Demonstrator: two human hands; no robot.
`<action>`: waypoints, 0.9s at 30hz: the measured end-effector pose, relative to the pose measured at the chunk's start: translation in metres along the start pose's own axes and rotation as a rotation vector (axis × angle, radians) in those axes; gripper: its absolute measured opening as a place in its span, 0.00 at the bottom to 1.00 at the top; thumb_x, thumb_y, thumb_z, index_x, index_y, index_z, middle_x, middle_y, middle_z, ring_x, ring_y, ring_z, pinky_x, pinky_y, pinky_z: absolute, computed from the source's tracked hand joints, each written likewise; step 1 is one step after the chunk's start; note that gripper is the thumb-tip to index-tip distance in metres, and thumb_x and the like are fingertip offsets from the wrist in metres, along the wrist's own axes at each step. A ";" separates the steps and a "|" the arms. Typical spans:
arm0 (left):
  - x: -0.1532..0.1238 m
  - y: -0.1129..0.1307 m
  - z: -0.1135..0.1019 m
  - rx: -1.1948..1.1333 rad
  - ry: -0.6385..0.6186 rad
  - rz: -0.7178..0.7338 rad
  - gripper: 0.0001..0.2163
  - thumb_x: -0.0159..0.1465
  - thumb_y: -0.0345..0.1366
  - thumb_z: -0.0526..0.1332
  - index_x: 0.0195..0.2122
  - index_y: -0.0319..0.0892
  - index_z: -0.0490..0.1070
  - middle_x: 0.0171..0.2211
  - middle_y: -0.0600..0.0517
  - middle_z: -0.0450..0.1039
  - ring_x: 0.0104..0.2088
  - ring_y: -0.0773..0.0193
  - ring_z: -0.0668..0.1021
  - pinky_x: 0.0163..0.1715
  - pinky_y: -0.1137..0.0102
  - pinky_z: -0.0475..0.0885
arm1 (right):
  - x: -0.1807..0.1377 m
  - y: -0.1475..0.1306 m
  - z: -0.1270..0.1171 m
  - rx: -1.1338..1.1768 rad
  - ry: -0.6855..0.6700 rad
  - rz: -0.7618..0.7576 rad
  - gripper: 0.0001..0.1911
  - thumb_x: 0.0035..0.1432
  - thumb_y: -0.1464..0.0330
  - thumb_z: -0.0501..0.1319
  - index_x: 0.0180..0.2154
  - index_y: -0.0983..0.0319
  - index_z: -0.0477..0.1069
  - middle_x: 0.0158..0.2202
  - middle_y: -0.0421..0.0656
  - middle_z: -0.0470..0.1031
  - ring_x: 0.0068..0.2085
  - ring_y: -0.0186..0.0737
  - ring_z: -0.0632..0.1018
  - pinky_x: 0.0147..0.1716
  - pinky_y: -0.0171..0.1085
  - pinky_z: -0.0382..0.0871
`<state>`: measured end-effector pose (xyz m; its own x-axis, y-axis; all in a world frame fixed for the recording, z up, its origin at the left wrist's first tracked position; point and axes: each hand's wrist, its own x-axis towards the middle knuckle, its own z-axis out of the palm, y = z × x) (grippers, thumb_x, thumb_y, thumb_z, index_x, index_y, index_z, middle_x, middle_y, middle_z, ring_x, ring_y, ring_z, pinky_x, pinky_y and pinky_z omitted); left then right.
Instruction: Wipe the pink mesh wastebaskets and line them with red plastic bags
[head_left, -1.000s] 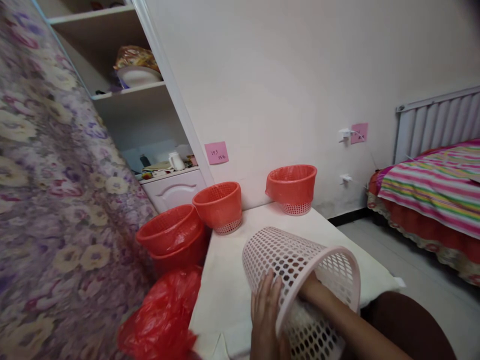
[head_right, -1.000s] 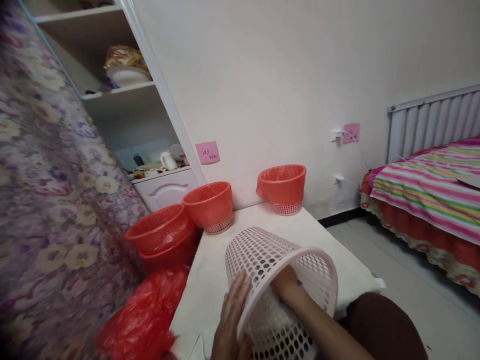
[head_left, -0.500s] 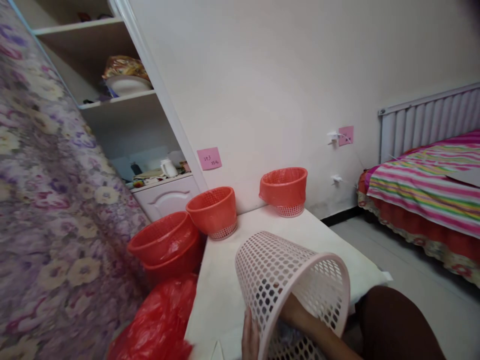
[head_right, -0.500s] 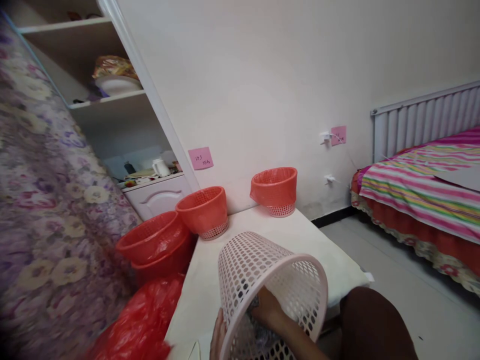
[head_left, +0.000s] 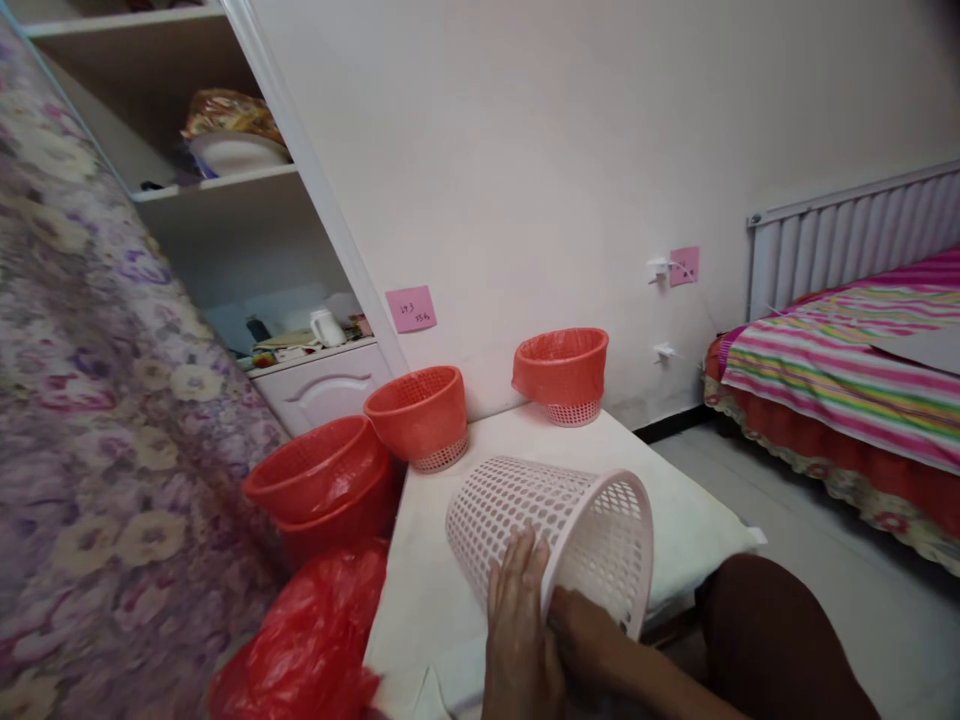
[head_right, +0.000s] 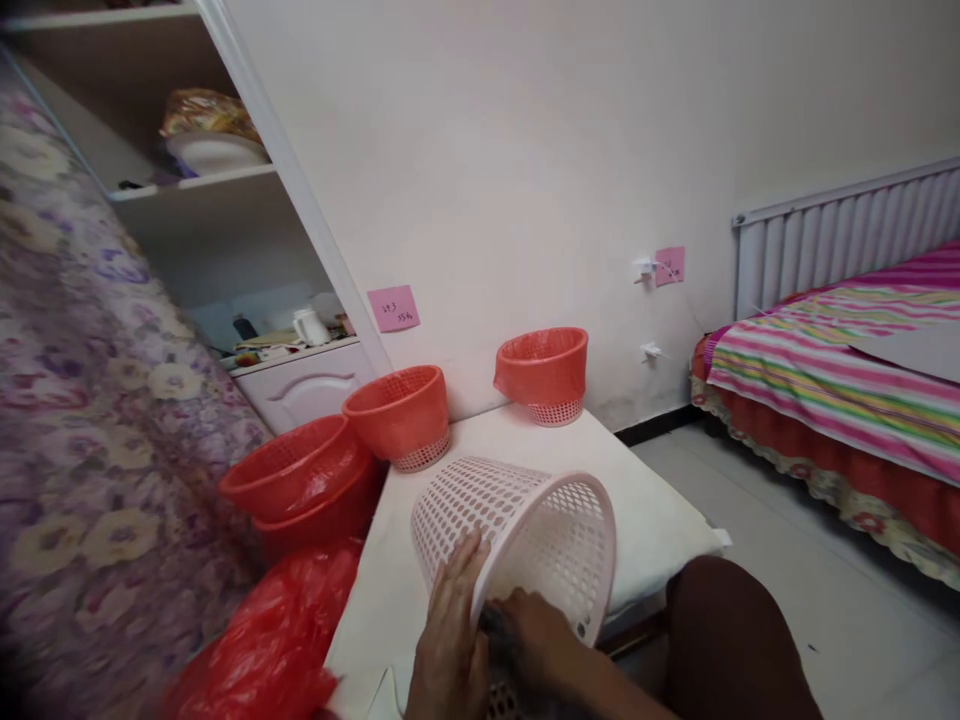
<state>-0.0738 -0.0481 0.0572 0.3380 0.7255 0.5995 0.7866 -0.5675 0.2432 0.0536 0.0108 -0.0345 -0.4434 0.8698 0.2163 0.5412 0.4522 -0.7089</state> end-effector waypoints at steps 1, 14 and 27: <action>0.003 0.002 0.000 -0.004 -0.006 -0.009 0.37 0.58 0.17 0.47 0.68 0.49 0.43 0.67 0.40 0.56 0.69 0.54 0.55 0.63 0.42 0.60 | -0.005 0.010 -0.012 -0.057 -0.003 0.014 0.24 0.48 0.72 0.60 0.47 0.53 0.77 0.44 0.48 0.80 0.43 0.55 0.78 0.42 0.46 0.72; 0.004 0.003 0.011 -0.120 0.138 -0.059 0.35 0.55 0.19 0.50 0.65 0.47 0.51 0.65 0.41 0.59 0.68 0.54 0.59 0.61 0.43 0.61 | -0.034 0.047 -0.048 -0.125 0.098 0.182 0.27 0.49 0.78 0.55 0.53 0.64 0.74 0.50 0.58 0.73 0.52 0.59 0.72 0.50 0.55 0.66; -0.003 0.001 0.007 -0.123 0.086 -0.131 0.37 0.57 0.18 0.50 0.67 0.51 0.49 0.67 0.44 0.56 0.68 0.54 0.58 0.62 0.43 0.60 | -0.038 0.019 -0.028 0.118 -0.114 0.088 0.14 0.49 0.71 0.60 0.38 0.59 0.77 0.38 0.45 0.79 0.42 0.48 0.78 0.42 0.40 0.71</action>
<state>-0.0705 -0.0475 0.0503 0.1875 0.7630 0.6187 0.7503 -0.5177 0.4111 0.1006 -0.0080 -0.0369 -0.4795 0.8741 0.0772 0.4971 0.3431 -0.7969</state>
